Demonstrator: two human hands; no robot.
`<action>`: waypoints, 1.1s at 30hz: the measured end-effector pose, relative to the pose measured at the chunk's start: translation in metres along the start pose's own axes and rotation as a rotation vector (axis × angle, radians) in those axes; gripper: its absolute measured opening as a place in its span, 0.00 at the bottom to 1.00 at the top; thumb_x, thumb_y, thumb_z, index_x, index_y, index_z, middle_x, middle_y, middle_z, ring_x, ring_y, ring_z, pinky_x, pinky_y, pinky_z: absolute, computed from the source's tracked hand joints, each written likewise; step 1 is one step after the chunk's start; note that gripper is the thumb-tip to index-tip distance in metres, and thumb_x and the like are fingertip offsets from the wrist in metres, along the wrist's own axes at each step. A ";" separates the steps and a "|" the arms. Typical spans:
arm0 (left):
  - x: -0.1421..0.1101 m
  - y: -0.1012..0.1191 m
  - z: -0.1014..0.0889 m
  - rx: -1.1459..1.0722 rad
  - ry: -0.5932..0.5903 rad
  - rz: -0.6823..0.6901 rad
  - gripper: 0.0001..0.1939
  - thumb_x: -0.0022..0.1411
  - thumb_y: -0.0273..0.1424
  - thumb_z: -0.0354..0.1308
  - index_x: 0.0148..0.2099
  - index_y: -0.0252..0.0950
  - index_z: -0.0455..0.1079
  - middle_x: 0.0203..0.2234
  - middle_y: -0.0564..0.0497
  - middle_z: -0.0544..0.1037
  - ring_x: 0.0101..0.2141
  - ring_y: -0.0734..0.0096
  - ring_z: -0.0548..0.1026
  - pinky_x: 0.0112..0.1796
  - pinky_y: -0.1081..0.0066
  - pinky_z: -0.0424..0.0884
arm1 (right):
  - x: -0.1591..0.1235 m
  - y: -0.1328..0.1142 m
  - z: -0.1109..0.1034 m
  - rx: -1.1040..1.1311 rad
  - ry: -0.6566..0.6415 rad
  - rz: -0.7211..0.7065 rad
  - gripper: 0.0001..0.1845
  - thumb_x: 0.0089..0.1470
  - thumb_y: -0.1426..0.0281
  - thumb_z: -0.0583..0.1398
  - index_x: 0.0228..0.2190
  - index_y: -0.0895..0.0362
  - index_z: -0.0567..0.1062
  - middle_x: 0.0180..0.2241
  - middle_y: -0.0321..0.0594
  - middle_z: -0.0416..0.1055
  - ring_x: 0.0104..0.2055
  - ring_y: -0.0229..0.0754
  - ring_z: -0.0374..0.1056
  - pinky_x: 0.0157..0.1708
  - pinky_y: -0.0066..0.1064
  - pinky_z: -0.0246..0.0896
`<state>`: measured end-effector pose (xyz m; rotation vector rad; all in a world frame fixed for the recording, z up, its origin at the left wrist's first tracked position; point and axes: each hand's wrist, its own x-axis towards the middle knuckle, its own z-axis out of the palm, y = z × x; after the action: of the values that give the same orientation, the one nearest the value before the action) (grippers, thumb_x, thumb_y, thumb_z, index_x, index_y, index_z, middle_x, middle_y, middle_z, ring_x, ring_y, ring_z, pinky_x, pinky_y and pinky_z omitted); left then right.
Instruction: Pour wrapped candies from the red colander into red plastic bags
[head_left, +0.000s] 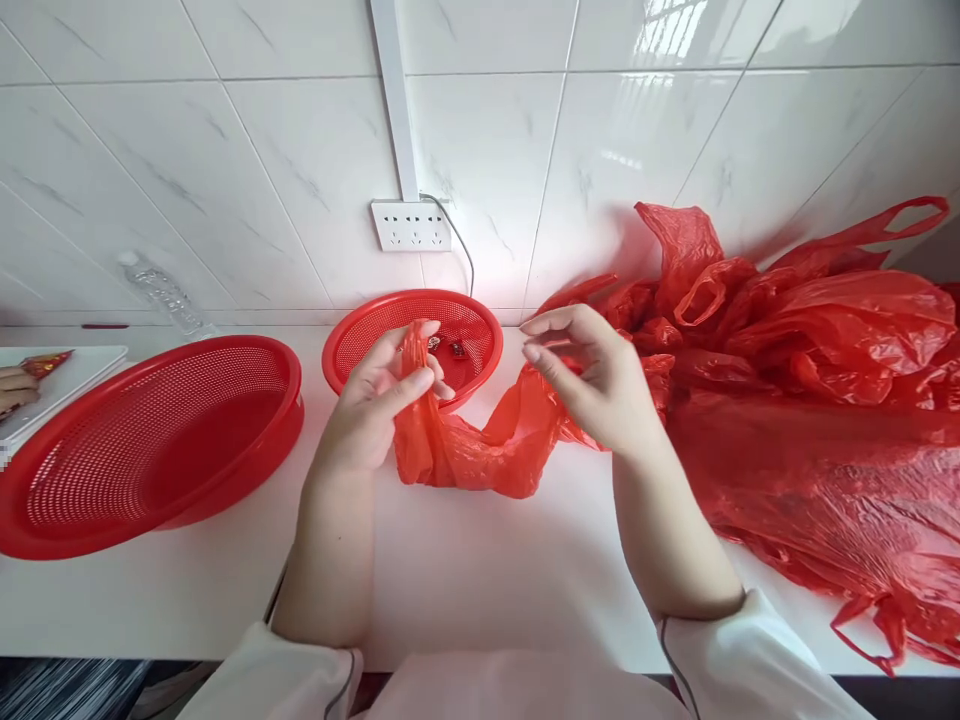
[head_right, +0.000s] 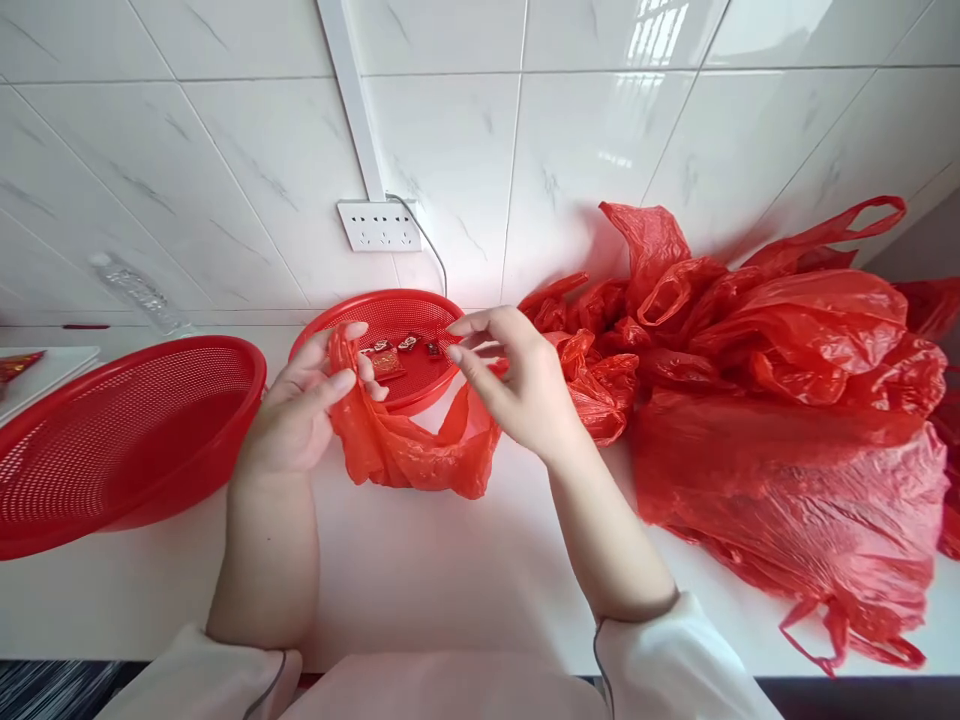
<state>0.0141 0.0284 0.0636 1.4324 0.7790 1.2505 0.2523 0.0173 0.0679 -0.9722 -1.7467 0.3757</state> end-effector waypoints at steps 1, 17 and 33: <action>0.000 -0.001 0.002 0.007 -0.007 -0.005 0.23 0.59 0.33 0.62 0.57 0.45 0.69 0.34 0.52 0.73 0.32 0.70 0.76 0.41 0.63 0.75 | -0.004 0.000 -0.002 -0.106 -0.063 0.010 0.15 0.60 0.60 0.58 0.47 0.53 0.70 0.50 0.45 0.68 0.52 0.47 0.67 0.51 0.42 0.66; 0.001 -0.004 0.012 0.052 -0.141 -0.156 0.29 0.58 0.35 0.63 0.61 0.45 0.60 0.25 0.57 0.62 0.21 0.80 0.57 0.21 0.77 0.59 | -0.037 -0.015 -0.037 0.313 0.157 0.031 0.12 0.51 0.76 0.65 0.37 0.49 0.75 0.31 0.37 0.72 0.31 0.41 0.69 0.24 0.32 0.67; -0.008 -0.007 0.034 0.016 -0.455 -0.276 0.19 0.70 0.42 0.46 0.37 0.35 0.70 0.17 0.56 0.64 0.17 0.79 0.63 0.21 0.74 0.61 | -0.017 0.001 0.008 0.186 -0.220 -0.181 0.12 0.58 0.77 0.58 0.43 0.55 0.74 0.40 0.41 0.74 0.42 0.41 0.71 0.42 0.35 0.69</action>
<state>0.0456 0.0133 0.0575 1.4898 0.6443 0.6742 0.2474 0.0070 0.0532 -0.6535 -1.9418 0.5324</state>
